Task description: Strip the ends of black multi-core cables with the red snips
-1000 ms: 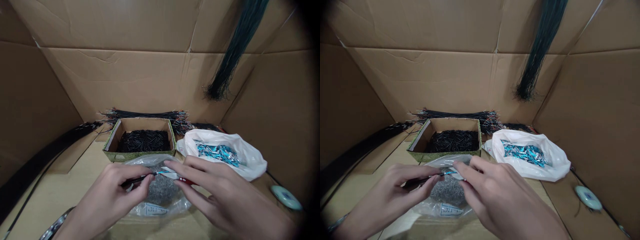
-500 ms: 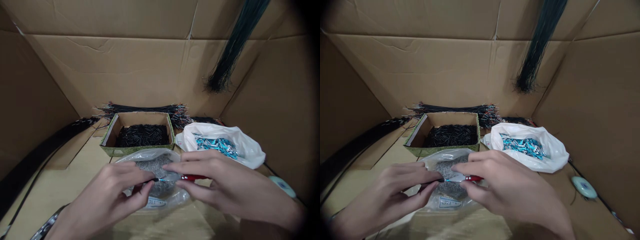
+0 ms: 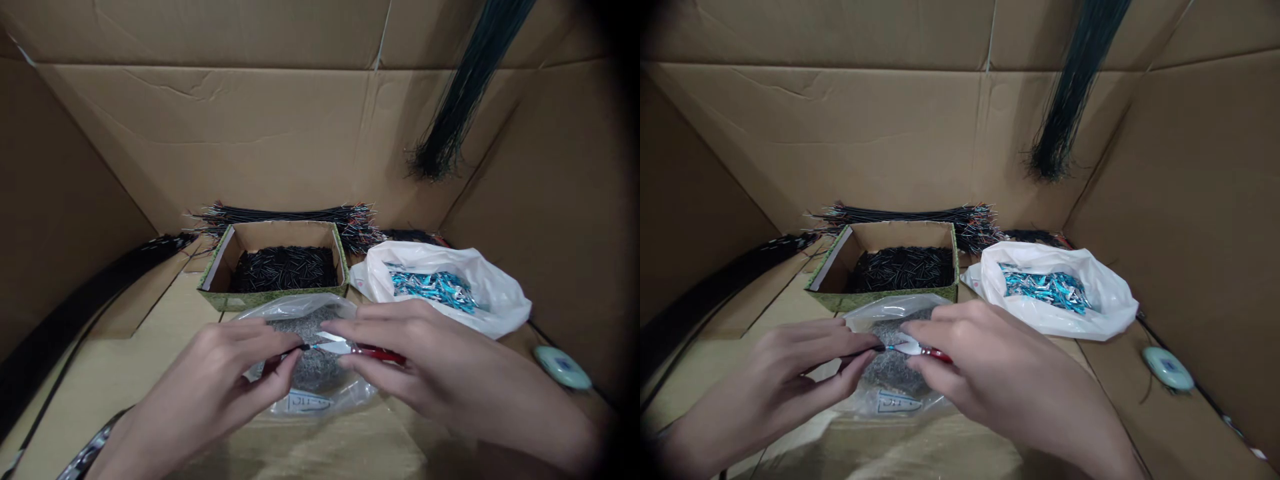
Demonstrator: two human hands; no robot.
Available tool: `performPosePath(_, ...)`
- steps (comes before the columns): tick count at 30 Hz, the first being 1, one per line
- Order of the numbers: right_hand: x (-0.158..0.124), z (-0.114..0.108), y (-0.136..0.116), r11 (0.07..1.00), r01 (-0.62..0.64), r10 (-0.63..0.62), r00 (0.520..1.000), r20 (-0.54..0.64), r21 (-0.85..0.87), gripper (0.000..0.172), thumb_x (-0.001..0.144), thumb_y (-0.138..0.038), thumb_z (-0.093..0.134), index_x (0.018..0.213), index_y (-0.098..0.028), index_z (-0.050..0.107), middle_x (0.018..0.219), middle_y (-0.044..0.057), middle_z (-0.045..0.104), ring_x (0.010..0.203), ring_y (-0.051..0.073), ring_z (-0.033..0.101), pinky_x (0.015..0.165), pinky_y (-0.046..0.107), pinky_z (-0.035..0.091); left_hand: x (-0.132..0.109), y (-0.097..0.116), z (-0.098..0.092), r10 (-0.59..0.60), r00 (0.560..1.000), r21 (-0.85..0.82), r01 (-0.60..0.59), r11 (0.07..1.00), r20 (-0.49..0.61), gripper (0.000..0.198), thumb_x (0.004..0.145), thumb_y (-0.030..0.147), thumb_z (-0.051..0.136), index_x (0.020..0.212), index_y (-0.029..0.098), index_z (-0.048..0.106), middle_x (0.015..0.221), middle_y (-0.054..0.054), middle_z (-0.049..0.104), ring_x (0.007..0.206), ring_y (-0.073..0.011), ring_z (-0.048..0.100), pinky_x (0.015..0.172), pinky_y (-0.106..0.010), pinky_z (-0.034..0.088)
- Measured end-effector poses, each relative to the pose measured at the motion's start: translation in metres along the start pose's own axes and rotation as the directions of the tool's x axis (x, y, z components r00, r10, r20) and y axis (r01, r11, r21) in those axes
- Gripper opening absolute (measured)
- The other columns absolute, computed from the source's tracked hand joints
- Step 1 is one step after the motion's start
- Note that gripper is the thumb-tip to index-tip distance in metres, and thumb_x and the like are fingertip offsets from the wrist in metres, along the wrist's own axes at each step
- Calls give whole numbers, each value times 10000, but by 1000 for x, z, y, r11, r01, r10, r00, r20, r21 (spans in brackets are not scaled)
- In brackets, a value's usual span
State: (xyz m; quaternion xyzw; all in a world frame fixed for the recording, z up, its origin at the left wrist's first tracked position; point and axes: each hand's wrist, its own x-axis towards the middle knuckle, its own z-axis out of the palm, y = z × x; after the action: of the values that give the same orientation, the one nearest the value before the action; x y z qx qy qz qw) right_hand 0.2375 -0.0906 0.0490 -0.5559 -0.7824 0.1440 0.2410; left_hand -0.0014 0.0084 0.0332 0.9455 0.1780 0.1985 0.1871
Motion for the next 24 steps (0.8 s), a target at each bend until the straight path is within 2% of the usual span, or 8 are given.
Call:
performPosePath(4, -2, 4, 0, 999, 39, -39, 999, -1, -32, 309, 973, -256, 626, 1272, -303, 689, 1043, 17, 743, 902, 212, 685, 779, 330, 513, 0, -1, 1, 4, 1000, 20, -4, 1000, -5, 169, 1006, 212, 566, 1052, 228, 729, 753, 27, 693, 607, -126, 574, 588, -260, 400)
performPosePath(7, 3, 1, 1, 998, 57, -57, 998, 18, -20, 267, 957, -229, 638, 1205, -267, 728, 935, 15, 739, 809, 197, 672, 725, 317, 493, 1, -1, -2, 5, 1000, 8, -5, 1000, -1, 160, 1003, 219, 575, 1030, 229, 732, 765, 24, 710, 619, -128, 591, 602, -256, 419)
performPosePath(12, 17, -10, 6, 980, 92, -108, 991, 83, 178, 202, 979, -268, 616, 1091, -253, 784, 897, 10, 771, 712, 156, 661, 653, 265, 487, -1, -1, -6, -21, 1000, -42, 21, 999, -8, 115, 986, 186, 607, 967, 237, 708, 811, 43, 727, 636, -107, 599, 619, -226, 437)
performPosePath(15, 23, -10, 5, 968, 44, -68, 993, 91, 248, 207, 989, -268, 599, 1038, -248, 800, 909, 4, 784, 688, 146, 659, 626, 253, 487, -3, -1, -7, -16, 998, -33, 14, 999, -53, 127, 972, 168, 628, 1016, 256, 708, 787, 56, 714, 626, -101, 593, 613, -220, 429)
performPosePath(20, 19, 0, 0, 981, -9, 8, 1000, 8, 193, 172, 961, -270, 637, 977, -258, 807, 828, -2, 774, 700, 161, 663, 654, 269, 487, -3, -1, -6, -12, 997, 2, 13, 1000, -82, 160, 974, 160, 617, 1057, 264, 706, 770, 55, 689, 610, -100, 574, 588, -222, 411)
performPosePath(24, 11, 4, 0, 990, 11, -4, 999, -49, 141, 149, 909, -251, 702, 1029, -271, 788, 832, -23, 761, 734, 148, 653, 691, 265, 462, -5, -2, -6, 33, 997, 14, -32, 999, -64, 168, 980, 148, 605, 1075, 248, 700, 807, 43, 706, 638, -101, 593, 606, -226, 420)
